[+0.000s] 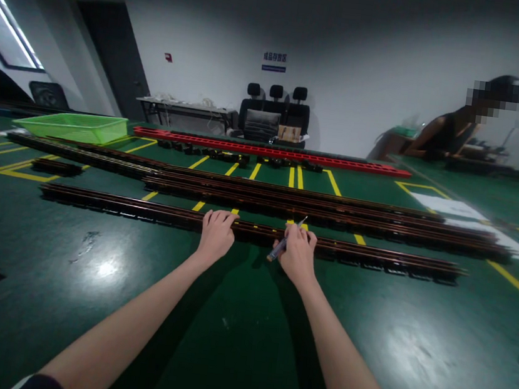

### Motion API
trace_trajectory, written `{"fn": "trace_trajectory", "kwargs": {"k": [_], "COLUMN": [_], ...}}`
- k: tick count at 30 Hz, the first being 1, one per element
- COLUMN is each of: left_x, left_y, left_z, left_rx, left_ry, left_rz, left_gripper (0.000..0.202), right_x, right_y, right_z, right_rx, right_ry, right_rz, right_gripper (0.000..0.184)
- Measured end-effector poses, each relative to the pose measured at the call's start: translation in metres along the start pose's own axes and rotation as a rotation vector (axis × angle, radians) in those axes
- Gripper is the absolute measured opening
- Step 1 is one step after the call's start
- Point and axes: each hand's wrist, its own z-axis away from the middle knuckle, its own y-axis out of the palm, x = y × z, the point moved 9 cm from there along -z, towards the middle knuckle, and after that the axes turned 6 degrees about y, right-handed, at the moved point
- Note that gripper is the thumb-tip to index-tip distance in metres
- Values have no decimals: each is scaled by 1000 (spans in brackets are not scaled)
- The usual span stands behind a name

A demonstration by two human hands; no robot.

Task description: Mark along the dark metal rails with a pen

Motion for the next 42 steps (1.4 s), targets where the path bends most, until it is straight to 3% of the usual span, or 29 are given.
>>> {"fn": "trace_trajectory", "kwargs": {"k": [8,17,26,33,38,42], "left_x": [2,1,1,3,2,2], "left_y": [-1,2,0,1,2,1], "left_z": [0,-1,0,0,0,-1], "left_rx": [9,37,17,10,15,22], "left_ry": [-16,-10,-10,-19,-8,-12], "left_rz": [11,15,23,20,21,30], "left_gripper": [44,45,44,44,44,43], "right_x": [-7,-1,-5,-12,1,1], "right_y": [-3,-6,0,-5,-10,-6], "right_z": [0,1,-1,0,2,1], "right_rx": [-13,16,-1,-42,-44,-31], "right_ry": [38,26,56,66,-32,-9], "right_rz": [33,-17,7,25,3,46], "right_gripper": [33,16,18,32,20,15]}}
